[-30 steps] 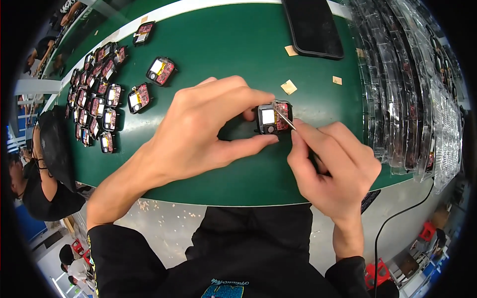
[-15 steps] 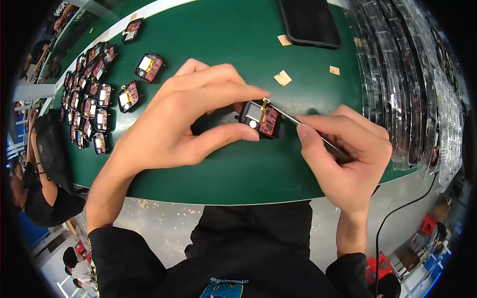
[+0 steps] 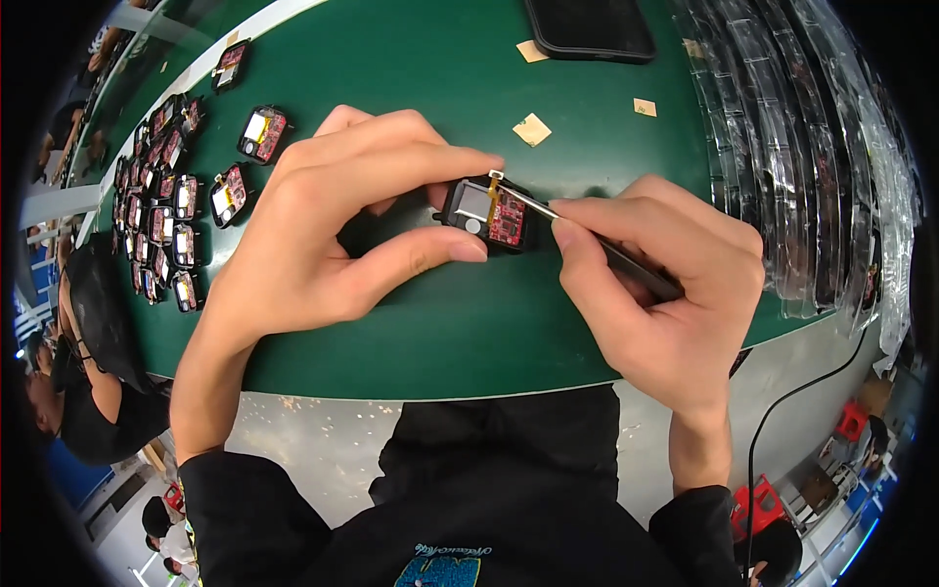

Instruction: The recorder uses tweezers to apply small yellow adhesive tapes onto electronic watch components and places them into a storage tray.

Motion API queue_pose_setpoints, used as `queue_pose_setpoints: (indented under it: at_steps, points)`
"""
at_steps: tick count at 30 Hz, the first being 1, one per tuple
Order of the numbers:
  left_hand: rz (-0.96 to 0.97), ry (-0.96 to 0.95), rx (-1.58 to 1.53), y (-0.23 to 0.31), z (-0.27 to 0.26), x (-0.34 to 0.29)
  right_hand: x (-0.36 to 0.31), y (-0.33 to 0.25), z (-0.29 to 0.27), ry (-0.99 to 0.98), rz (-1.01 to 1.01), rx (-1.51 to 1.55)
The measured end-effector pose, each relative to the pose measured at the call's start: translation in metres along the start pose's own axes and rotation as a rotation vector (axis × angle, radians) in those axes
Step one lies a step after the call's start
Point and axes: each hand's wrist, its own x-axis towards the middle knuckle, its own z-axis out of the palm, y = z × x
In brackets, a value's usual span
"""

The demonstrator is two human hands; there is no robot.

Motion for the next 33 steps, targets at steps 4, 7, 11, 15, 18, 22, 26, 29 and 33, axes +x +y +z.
queue_pose_setpoints:
  at_steps: [4, 7, 11, 15, 18, 22, 26, 29, 33]
  points:
    - [-0.070, 0.026, -0.040, 0.001, 0.002, 0.002, 0.000, 0.006, -0.002, 0.005, -0.041, -0.018]
    - [-0.068, 0.035, -0.053, -0.003, 0.004, -0.001, 0.000, 0.005, -0.002, 0.025, -0.055, -0.004]
    - [-0.059, 0.027, -0.049, 0.000, 0.002, 0.001, -0.002, 0.003, -0.002, 0.054, -0.085, -0.080]
    - [-0.042, 0.029, -0.057, -0.003, 0.002, 0.001, -0.002, 0.005, 0.001, 0.061, -0.125, -0.112]
    - [-0.043, 0.032, -0.055, -0.002, 0.003, 0.002, -0.002, 0.004, 0.002, 0.060, -0.134, -0.109]
    - [-0.051, 0.024, -0.055, -0.001, 0.002, 0.002, -0.002, 0.005, 0.003, 0.067, -0.160, -0.111]
    - [-0.013, -0.008, -0.041, -0.005, -0.003, 0.002, -0.002, 0.003, 0.004, 0.054, -0.166, -0.119]
    - [-0.010, -0.049, -0.063, -0.010, -0.007, 0.002, -0.001, 0.001, 0.001, 0.024, -0.133, -0.093]
    - [0.007, -0.108, -0.144, -0.014, -0.011, 0.003, -0.001, 0.002, -0.005, -0.023, -0.043, 0.032]
